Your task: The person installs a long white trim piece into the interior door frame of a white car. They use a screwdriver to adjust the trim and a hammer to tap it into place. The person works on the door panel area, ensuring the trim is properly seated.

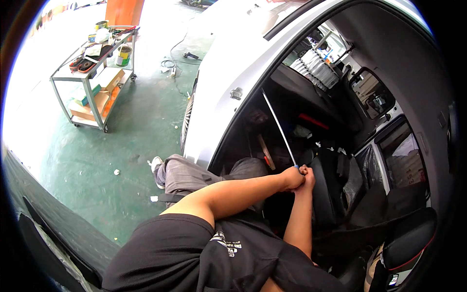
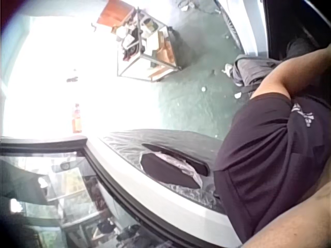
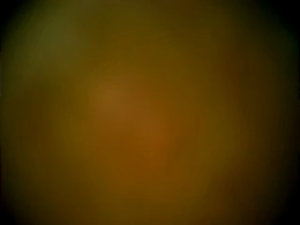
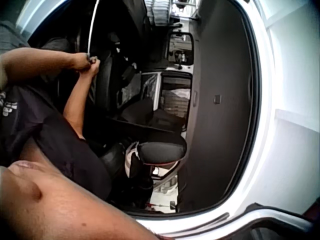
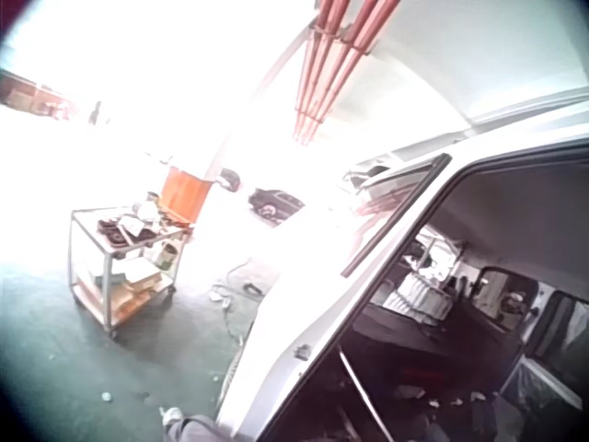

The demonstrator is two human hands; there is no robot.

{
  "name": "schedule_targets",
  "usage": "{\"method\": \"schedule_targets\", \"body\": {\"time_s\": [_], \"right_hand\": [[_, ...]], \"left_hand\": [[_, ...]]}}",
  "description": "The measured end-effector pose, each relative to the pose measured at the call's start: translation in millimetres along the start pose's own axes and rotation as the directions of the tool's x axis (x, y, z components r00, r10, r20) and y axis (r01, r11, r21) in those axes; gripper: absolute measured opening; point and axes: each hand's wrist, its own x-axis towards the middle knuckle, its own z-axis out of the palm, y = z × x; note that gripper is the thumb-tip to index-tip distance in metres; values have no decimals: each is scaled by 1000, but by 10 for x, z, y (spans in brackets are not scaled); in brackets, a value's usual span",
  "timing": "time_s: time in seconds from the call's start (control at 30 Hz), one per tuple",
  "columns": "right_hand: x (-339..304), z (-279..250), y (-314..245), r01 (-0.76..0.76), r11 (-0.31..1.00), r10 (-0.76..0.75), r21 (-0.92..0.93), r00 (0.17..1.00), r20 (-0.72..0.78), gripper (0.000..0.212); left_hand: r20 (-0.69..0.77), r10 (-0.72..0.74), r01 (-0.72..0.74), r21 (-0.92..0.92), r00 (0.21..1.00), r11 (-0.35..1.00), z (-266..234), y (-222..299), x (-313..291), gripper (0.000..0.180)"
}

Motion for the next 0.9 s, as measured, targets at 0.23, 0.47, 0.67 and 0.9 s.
{"method": "schedule_targets", "body": {"time_s": [0.23, 0.47, 0.67, 0.9], "right_hand": [[-28, 85, 37, 85, 996, -85, -5, 993, -80, 6], [-67, 46, -84, -5, 1000, 5, -12, 999, -37, 8], [-164, 164, -161, -39, 999, 39, -1, 999, -27, 11], [-9, 106, -215, -36, 999, 36, 15, 998, 43, 7]], "left_hand": [[56, 5, -2, -51, 998, 999, -65, -50, -54, 24], [17, -55, 55, -35, 998, 998, 20, 189, -126, 25], [58, -81, 76, 93, 995, 993, 63, 182, -36, 26], [117, 53, -97, 413, 992, 906, 16, 201, 126, 26]]}}
